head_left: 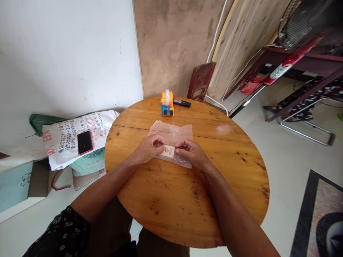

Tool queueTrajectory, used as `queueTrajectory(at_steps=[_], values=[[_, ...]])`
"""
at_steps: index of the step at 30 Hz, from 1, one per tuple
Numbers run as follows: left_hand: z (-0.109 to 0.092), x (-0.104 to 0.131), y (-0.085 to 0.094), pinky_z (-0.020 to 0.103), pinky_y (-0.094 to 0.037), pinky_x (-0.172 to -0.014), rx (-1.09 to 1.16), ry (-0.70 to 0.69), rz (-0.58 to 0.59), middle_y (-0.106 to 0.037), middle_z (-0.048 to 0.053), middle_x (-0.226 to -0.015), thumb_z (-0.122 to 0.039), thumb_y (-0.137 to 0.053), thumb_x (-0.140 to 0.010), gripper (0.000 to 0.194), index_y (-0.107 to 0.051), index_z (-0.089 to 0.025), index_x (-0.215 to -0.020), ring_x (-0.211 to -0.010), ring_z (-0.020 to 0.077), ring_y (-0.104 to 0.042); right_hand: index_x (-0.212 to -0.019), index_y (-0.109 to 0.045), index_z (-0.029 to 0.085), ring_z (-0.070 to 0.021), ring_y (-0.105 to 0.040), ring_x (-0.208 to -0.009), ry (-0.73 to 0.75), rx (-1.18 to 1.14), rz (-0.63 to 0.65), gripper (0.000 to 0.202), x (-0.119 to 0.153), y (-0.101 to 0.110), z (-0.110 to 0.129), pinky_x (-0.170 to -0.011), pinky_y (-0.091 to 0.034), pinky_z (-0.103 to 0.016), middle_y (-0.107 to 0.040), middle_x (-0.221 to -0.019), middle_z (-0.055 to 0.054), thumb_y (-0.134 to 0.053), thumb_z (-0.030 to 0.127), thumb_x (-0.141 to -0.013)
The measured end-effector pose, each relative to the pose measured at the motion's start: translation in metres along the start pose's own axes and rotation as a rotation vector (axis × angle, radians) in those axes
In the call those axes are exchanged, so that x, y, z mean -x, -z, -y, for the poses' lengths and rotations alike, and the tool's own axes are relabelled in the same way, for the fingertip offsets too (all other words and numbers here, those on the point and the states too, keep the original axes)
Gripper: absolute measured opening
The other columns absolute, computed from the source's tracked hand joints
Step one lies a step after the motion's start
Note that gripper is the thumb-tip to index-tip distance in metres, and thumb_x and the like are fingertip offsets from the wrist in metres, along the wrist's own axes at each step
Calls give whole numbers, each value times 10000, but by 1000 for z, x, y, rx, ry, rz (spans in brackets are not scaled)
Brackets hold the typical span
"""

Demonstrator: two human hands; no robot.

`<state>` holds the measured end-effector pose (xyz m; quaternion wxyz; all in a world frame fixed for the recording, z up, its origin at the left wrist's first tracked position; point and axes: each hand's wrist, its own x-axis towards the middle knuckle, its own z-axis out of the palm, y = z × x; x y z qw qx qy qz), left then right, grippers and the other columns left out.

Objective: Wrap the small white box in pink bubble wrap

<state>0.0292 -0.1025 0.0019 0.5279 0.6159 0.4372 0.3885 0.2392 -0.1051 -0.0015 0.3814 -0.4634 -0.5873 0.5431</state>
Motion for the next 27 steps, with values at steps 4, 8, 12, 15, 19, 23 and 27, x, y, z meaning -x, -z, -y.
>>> queueTrajectory(at_steps=[4, 8, 12, 15, 19, 23, 27], values=[[-2, 0, -1, 202, -396, -600, 9, 2, -3, -590, -24, -764, -257, -700, -651, 230, -578, -158, -819, -677, 93, -529, -815, -624, 198, -140, -564, -661, 100, 76, -64, 216, 3, 0, 5, -599, -448, -262, -648, -775, -8, -711, 354, -694], [-1, 0, -1, 200, -376, -578, -12, 15, -3, -583, -27, -735, -255, -675, -679, 199, -596, -153, -831, -637, 85, -506, -855, -655, 194, -162, -591, -728, 133, 203, -67, 232, 8, 4, 12, -653, -473, -280, -661, -804, -21, -692, 403, -761], [-1, 2, -1, 207, -379, -596, -74, -28, -11, -591, -15, -762, -267, -673, -708, 170, -613, -156, -822, -658, 91, -506, -877, -665, 197, -189, -630, -763, 99, 221, -21, 298, 9, 2, 11, -678, -494, -299, -693, -843, -27, -713, 464, -755], [-3, 3, -1, 209, -362, -585, -131, -42, -39, -585, -8, -785, -290, -681, -710, 185, -622, -160, -829, -666, 97, -485, -948, -686, 203, -213, -658, -839, 104, 194, 42, 325, 7, -3, 6, -722, -507, -312, -725, -934, -35, -719, 469, -764], [-7, 4, 0, 213, -361, -583, -172, -46, -16, -564, -9, -788, -299, -653, -736, 152, -631, -159, -792, -678, 102, -483, -925, -696, 196, -201, -663, -797, 125, 211, 50, 307, 4, -7, 2, -686, -510, -299, -735, -903, -29, -689, 476, -799], [-5, 2, 0, 211, -376, -576, -98, -67, -1, -580, -12, -766, -277, -647, -735, 131, -619, -151, -759, -654, 95, -503, -1054, -705, 215, -208, -677, -782, 310, 457, -46, 314, 5, -6, 2, -692, -524, -320, -749, -952, -45, -673, 417, -817], [7, -3, -1, 226, -434, -627, 9, -59, 16, -659, 10, -799, -287, -669, -740, 153, -631, -153, -805, -702, 117, -580, -1013, -740, 254, -235, -678, -953, 590, 797, -95, 208, 9, -6, 1, -867, -510, -381, -758, -1059, -55, -587, 265, -872]])
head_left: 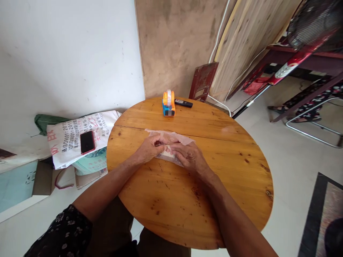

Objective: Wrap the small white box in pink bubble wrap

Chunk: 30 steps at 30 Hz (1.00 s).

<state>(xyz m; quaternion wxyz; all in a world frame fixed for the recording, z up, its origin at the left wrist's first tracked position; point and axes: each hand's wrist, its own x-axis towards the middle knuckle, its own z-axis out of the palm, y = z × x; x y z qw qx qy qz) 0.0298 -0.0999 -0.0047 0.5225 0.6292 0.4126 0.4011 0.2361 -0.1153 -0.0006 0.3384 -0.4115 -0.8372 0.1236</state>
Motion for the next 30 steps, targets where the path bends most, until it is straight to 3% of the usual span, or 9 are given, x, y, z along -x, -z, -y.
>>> queueTrajectory(at_steps=[5, 9, 14, 18, 22, 28, 30], values=[[8, -3, 0, 275, -488, -755, 73, 4, 12, -716, 59, -911, -316, -699, -745, 199, -636, -148, -831, -833, 158, -647, -1030, -742, 250, -240, -678, -1005, 116, 72, 39, 213, 3, -3, 4, -910, -491, -398, -760, -1088, -72, -574, 302, -910], [-1, -2, 7, 241, -452, -676, -24, 18, 23, -680, 37, -851, -346, -673, -762, 214, -651, -148, -840, -745, 132, -602, -1044, -739, 251, -265, -665, -1066, 103, 79, 80, 236, 2, -2, 4, -965, -460, -437, -740, -1156, -86, -613, 378, -890], [-15, 3, 32, 210, -358, -563, -219, 56, 148, -584, -19, -692, -354, -662, -753, 221, -652, -150, -839, -607, 100, -487, -1056, -732, 249, -270, -644, -1114, 103, 67, 89, 227, 1, -1, 3, -972, -441, -437, -723, -1182, -90, -604, 339, -893], [-17, 6, 47, 214, -286, -514, -369, 113, 63, -496, -54, -597, -309, -613, -764, 197, -636, -149, -876, -527, 89, -399, -1096, -722, 228, -269, -641, -1099, 109, 77, 93, 256, 2, -2, 6, -958, -430, -427, -712, -1191, -103, -566, 319, -914], [-16, 12, 50, 240, -367, -592, -569, 133, -109, -606, -3, -708, -319, -656, -732, 243, -657, -145, -901, -640, 136, -523, -1192, -694, 228, -282, -621, -1068, 114, 157, 144, 316, 2, -2, 12, -923, -419, -435, -680, -1235, -114, -531, 283, -927], [-25, 25, 57, 269, -425, -626, -595, 201, -29, -650, 8, -755, -379, -760, -635, 548, -660, -149, -1123, -688, 185, -593, -1181, -691, 215, -275, -580, -1048, 150, 164, 166, 309, -1, -1, 14, -907, -428, -432, -653, -1187, -124, -514, 256, -931], [-26, 25, 57, 258, -413, -607, -584, 187, -25, -632, -8, -727, -344, -760, -624, 507, -674, -157, -1088, -664, 172, -576, -1164, -694, 223, -272, -568, -1069, 161, 142, 147, 294, -1, -2, 14, -918, -434, -427, -653, -1170, -121, -522, 246, -927]])
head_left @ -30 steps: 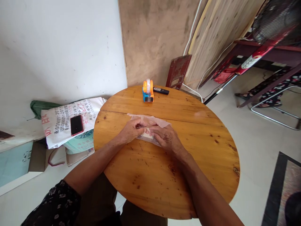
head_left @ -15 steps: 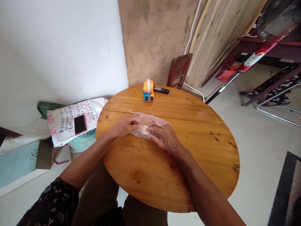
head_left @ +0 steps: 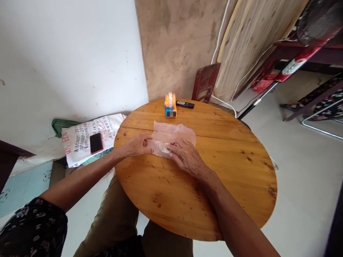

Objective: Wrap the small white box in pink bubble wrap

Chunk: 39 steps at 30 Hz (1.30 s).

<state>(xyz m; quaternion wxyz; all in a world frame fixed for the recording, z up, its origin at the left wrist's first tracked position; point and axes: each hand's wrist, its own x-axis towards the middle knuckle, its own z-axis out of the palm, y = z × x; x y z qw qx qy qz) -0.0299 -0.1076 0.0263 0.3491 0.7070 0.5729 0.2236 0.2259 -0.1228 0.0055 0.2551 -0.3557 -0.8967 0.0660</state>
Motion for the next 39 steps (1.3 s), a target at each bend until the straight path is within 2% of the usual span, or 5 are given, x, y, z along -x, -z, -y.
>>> queueTrajectory(at_steps=[3, 7, 14, 23, 39], values=[[-1, -6, -3, 234, -345, -541, 29, -11, 25, -566, -28, -617, -344, -695, -691, 206, -676, -161, -782, -575, 129, -496, -1141, -700, 223, -277, -561, -1085, -12, 5, -9, 276, 0, -1, 1, -910, -439, -428, -651, -1171, -122, -531, 235, -923], [-4, -14, -6, 210, -223, -456, 109, 60, 22, -409, -58, -470, -341, -711, -678, 325, -495, -171, -506, -470, 75, -349, -1155, -698, 225, -289, -552, -1090, -12, 25, 1, 284, 1, -1, 3, -904, -436, -439, -648, -1177, -128, -542, 233, -919], [-13, -14, -3, 192, -344, -384, 379, 385, 93, -531, -33, -506, -379, -812, -609, 333, -569, -153, -639, -436, 83, -468, -1142, -700, 214, -286, -544, -1075, -10, 38, 1, 272, 0, -1, 4, -911, -430, -431, -651, -1172, -127, -544, 223, -920], [-18, -17, -24, 175, -263, -364, 435, 388, -38, -566, -72, -514, -346, -873, -612, 554, -527, -177, -1010, -367, 66, -436, -1152, -693, 234, -272, -531, -1080, -15, 38, -8, 273, 0, -1, 5, -910, -411, -405, -647, -1173, -110, -558, 219, -915], [-40, -16, -42, 175, -312, -393, 522, 282, -58, -523, -64, -481, -151, -625, -691, 128, -506, -168, -647, -367, 48, -434, -1190, -670, 241, -282, -529, -1069, -23, 204, 80, 327, -5, 4, 16, -910, -346, -424, -657, -1190, -101, -567, 170, -887]])
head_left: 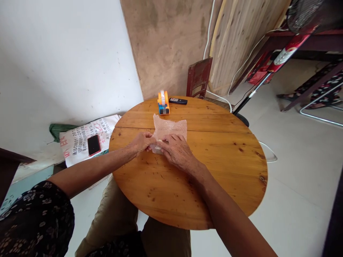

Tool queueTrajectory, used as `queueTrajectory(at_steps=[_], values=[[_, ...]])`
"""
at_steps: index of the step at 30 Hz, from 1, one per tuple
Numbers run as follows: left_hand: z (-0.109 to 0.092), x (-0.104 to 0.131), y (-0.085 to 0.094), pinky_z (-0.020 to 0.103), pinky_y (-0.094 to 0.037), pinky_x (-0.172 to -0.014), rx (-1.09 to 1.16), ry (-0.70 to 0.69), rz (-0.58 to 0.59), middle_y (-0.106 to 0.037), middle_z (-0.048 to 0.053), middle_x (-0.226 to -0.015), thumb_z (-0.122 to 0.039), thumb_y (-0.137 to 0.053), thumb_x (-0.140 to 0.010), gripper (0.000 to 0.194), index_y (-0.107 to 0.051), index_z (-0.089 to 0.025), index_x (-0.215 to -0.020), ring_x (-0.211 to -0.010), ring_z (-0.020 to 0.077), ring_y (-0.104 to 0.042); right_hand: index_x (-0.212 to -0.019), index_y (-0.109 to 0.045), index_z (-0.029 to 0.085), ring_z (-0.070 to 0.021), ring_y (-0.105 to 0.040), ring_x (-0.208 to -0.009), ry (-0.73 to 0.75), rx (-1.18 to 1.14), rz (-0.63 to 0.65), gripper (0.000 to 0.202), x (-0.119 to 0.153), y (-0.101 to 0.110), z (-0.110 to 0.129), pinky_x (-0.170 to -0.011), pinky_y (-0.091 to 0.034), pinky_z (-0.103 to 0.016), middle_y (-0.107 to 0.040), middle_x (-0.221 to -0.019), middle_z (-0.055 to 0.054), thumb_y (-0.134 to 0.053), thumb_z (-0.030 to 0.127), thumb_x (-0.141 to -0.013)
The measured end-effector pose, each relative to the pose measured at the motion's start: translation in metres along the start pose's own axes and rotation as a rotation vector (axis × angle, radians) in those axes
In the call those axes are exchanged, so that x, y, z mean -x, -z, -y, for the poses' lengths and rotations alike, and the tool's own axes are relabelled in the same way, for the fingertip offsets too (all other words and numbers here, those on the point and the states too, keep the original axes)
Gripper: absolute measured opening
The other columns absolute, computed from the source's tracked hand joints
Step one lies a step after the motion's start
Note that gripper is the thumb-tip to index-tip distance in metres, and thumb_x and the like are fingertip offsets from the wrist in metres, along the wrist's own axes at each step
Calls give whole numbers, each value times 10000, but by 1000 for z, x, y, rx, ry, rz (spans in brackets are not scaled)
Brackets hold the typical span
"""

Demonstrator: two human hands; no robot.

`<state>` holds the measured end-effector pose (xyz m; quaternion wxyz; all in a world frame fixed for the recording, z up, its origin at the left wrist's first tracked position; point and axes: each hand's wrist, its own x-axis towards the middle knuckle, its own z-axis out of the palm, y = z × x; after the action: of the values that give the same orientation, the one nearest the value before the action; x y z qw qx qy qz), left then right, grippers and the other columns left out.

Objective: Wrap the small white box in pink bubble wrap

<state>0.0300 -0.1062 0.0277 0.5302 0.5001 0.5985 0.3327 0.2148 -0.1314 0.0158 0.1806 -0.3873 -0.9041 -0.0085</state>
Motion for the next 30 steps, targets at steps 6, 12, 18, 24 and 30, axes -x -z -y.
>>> queueTrajectory(at_steps=[6, 12, 18, 24, 30], values=[[-11, 7, -8, 179, -346, -415, -86, -50, 46, -530, -59, -458, -128, -624, -700, 112, -524, -168, -669, -396, 69, -475, -1146, -654, 216, -281, -536, -1101, -31, -105, -16, 292, 1, 0, -4, -960, -338, -424, -676, -1155, -91, -592, 176, -863], [-21, 14, 1, 210, -457, -561, -237, -113, 269, -594, -30, -595, -145, -590, -693, 101, -647, -145, -775, -542, 92, -552, -1221, -565, 167, -306, -559, -1131, -84, -188, -94, 407, 2, -7, -12, -971, -367, -437, -682, -1170, -129, -617, 207, -820], [-7, 9, 2, 229, -367, -553, -557, -489, 304, -504, -37, -597, -188, -554, -742, 97, -646, -161, -733, -561, 97, -448, -1237, -558, 165, -304, -582, -1136, -88, -255, -125, 455, 5, -12, -18, -986, -401, -458, -673, -1195, -146, -633, 211, -790], [27, 0, -8, 322, -477, -758, -743, -1025, -74, -652, 81, -967, -223, -589, -781, 178, -702, -176, -910, -846, 193, -592, -1324, -539, 236, -294, -586, -1184, -118, -370, -93, 495, 12, -3, -24, -1010, -431, -474, -661, -1254, -122, -631, 303, -842], [38, -1, -17, 368, -493, -822, -673, -1185, -196, -691, 91, -952, -140, -551, -800, 146, -649, -149, -907, -867, 217, -584, -1248, -597, 216, -275, -633, -1119, -359, -415, -89, 442, 17, 15, -43, -924, -508, -428, -676, -1234, -114, -641, 348, -828]])
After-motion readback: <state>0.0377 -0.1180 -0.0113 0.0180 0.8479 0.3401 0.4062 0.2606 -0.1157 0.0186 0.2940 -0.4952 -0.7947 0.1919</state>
